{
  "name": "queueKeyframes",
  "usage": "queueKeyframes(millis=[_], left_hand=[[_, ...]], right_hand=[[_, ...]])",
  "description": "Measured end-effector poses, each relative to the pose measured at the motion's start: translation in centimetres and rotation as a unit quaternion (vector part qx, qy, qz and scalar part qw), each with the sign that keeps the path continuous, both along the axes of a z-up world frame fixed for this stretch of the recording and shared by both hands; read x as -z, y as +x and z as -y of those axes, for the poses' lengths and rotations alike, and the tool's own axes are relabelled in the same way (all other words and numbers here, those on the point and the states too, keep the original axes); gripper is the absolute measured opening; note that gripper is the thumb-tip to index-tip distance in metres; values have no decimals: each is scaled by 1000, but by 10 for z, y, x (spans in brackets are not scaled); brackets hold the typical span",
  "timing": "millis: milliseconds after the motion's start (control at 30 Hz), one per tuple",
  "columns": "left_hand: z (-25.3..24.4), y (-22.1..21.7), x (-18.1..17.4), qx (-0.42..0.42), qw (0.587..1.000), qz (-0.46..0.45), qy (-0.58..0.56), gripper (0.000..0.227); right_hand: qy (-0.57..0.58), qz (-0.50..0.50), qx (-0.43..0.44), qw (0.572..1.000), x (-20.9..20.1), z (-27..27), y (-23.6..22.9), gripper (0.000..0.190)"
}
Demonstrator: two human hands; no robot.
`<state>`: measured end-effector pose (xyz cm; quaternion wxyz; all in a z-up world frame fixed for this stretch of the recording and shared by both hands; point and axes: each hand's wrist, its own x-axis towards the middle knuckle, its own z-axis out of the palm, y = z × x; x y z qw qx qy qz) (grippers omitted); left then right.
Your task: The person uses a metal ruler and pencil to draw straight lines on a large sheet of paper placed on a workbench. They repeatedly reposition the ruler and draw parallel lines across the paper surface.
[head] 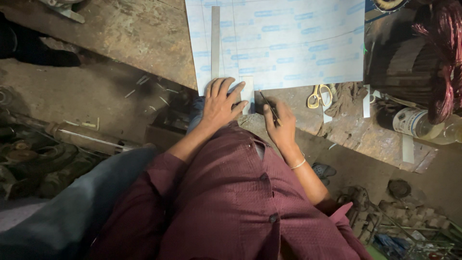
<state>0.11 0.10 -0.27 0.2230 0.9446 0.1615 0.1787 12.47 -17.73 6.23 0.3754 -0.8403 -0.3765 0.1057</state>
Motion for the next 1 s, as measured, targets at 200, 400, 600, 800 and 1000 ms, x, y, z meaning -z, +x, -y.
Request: queueKeyframes(millis=[200,400,600,800,1000], left_hand=[[-1,2,-6,-1,1000,7,8,52],[-4,3,-12,24,999,-15,20,58],[3,2,-11,19,1000,-16,13,57],[-36,31,-6,8,1000,2,12,55],[-104,88,8,-12,1000,16,21,52]], right_hand=[[5,25,-26,999,5,-27,13,20],[-60,56,-57,995,-4,-30,12,21],[-47,34,-43,997,0,-28,17,15],[25,-53,17,998,11,-41,35,15],[92,-98,77,988,49,-58,43,23]])
